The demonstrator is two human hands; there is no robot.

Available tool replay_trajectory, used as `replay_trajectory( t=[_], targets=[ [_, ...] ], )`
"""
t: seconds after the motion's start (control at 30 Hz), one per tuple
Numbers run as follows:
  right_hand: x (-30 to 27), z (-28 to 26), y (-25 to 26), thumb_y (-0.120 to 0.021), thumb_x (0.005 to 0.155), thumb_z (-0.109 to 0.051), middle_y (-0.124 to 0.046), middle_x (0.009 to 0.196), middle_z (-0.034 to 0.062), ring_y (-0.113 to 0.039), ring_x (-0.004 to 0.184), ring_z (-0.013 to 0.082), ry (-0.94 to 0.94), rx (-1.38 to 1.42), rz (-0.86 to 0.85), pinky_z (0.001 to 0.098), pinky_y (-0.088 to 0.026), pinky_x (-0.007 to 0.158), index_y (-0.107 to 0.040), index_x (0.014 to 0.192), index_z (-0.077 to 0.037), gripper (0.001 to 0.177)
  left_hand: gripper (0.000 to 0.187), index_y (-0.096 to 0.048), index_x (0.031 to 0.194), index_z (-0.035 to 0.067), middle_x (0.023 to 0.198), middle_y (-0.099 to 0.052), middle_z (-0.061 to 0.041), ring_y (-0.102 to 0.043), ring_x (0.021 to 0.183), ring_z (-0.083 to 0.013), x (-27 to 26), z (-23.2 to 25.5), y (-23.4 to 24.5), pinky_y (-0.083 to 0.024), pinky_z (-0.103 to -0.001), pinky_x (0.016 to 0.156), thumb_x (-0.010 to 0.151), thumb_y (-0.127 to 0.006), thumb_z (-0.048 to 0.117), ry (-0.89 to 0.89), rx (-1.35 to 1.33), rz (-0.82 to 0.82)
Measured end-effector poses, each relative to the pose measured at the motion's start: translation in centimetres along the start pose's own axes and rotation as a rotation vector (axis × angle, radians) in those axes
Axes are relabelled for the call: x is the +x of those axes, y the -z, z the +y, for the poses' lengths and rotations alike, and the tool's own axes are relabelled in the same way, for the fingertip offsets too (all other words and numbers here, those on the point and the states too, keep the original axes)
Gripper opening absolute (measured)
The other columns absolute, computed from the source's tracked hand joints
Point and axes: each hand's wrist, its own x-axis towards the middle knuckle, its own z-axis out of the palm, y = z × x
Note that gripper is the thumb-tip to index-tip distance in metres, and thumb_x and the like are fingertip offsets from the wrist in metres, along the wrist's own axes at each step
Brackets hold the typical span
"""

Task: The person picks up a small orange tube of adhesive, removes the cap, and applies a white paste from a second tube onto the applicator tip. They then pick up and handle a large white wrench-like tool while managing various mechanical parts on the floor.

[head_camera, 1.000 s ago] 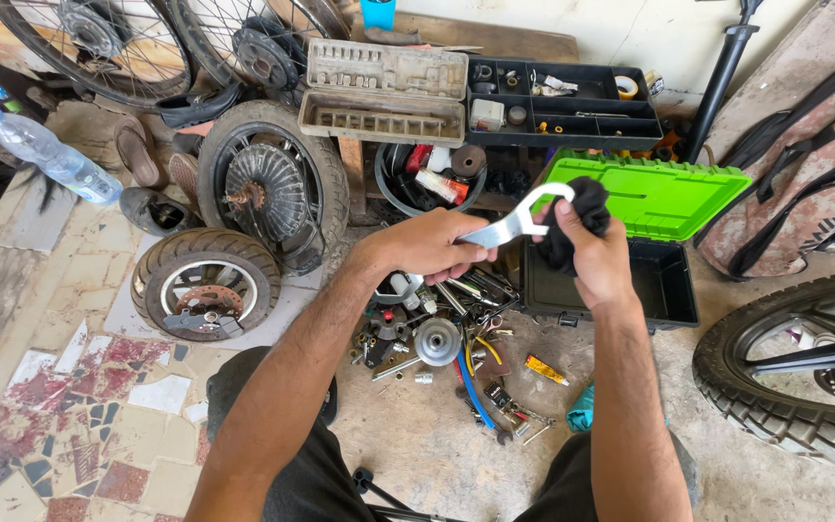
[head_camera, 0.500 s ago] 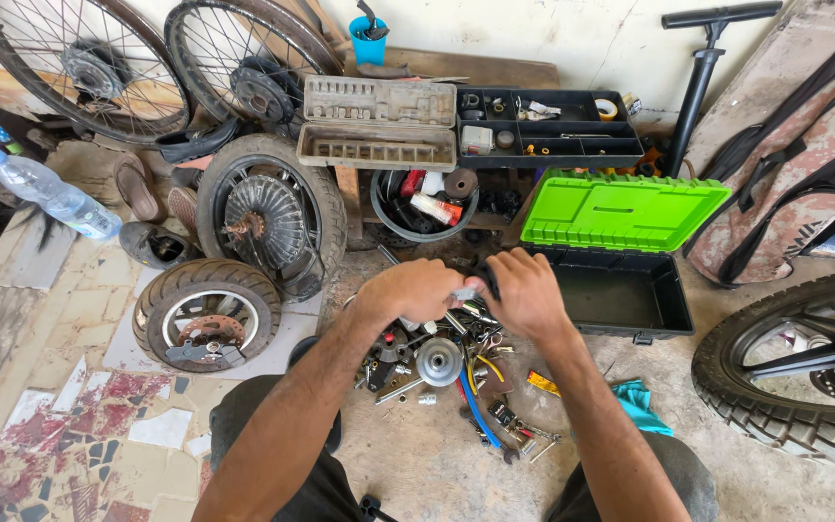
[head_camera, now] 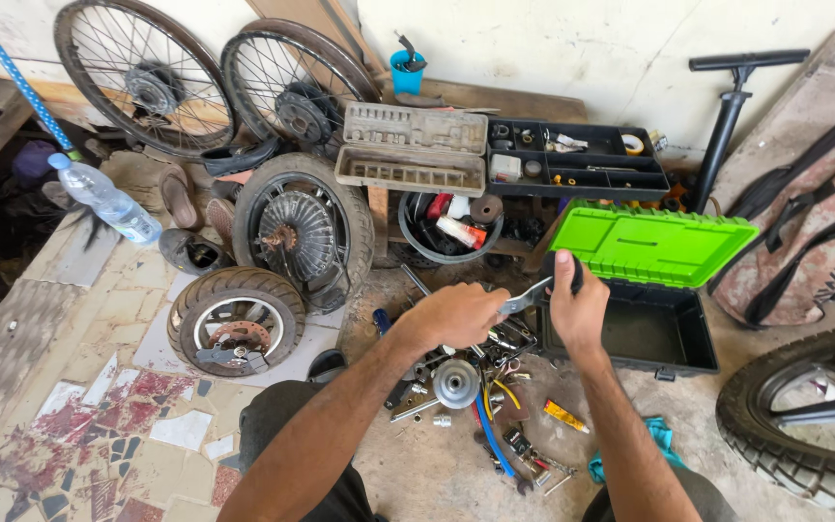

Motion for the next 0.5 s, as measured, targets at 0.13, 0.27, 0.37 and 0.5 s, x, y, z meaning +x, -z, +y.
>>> replay_trajectory(
  t=[0.13, 0.27, 0.37, 0.5],
  targets=[
    [-1.7, -0.9, 0.1, -0.066, 0.105, -0.024, -0.067, 0.104, 0.0123, -0.061, 0.101, 0.0351, 0.485, -0.436, -0.048, 0.0512, -0.048, 0.088, -0.068, 0.105, -0.004, 0.020, 0.023, -0.057, 0.110, 0.002, 0.083, -0.072, -0.026, -0.072, 0.080, -0.0442, 0.3, -0.2, -2.3, -0.058, -0.056, 0.073, 0.099, -0.057, 0.022, 0.031, -0.082, -0.036],
    [-3.1, -1.9, -0.5, -0.069, 0.096, -0.028, -0.071, 0.112, 0.0006, -0.055, 0.123, 0.0292, 0.620, -0.620, -0.159, 0.0590, -0.033, 0.107, -0.072, 0.103, -0.012, 0.018, 0.025, -0.059, 0.108, 0.001, 0.086, -0.072, -0.028, -0.070, 0.082, -0.0474, 0.0, -0.9, -3.1, -0.056, -0.058, 0.074, 0.096, -0.062, 0.022, 0.022, -0.068, 0.022],
    [-3.2, -2.0, -0.3, -0.068, 0.096, -0.027, -0.069, 0.127, -0.0001, -0.049, 0.138, 0.0301, 0.736, -0.599, -0.149, 0.0639, -0.023, 0.117, -0.073, 0.109, -0.013, 0.020, 0.027, -0.060, 0.115, 0.002, 0.083, -0.073, -0.025, -0.071, 0.078, -0.0442, -0.1, -0.8, -3.0, -0.057, -0.054, 0.070, 0.096, -0.064, 0.021, -0.016, -0.149, 0.095],
    [-1.3, -1.8, 0.9, -0.063, 0.100, -0.025, -0.062, 0.148, 0.0045, -0.041, 0.151, 0.0307, 0.768, -0.513, -0.176, 0.0598, -0.020, 0.125, -0.072, 0.119, -0.012, 0.025, 0.043, -0.046, 0.137, 0.009, 0.069, -0.068, -0.012, -0.068, 0.055, -0.0239, -0.4, 1.5, -2.3, -0.058, -0.041, 0.048, 0.097, -0.055, 0.021, 0.140, -0.680, -0.007]
  ],
)
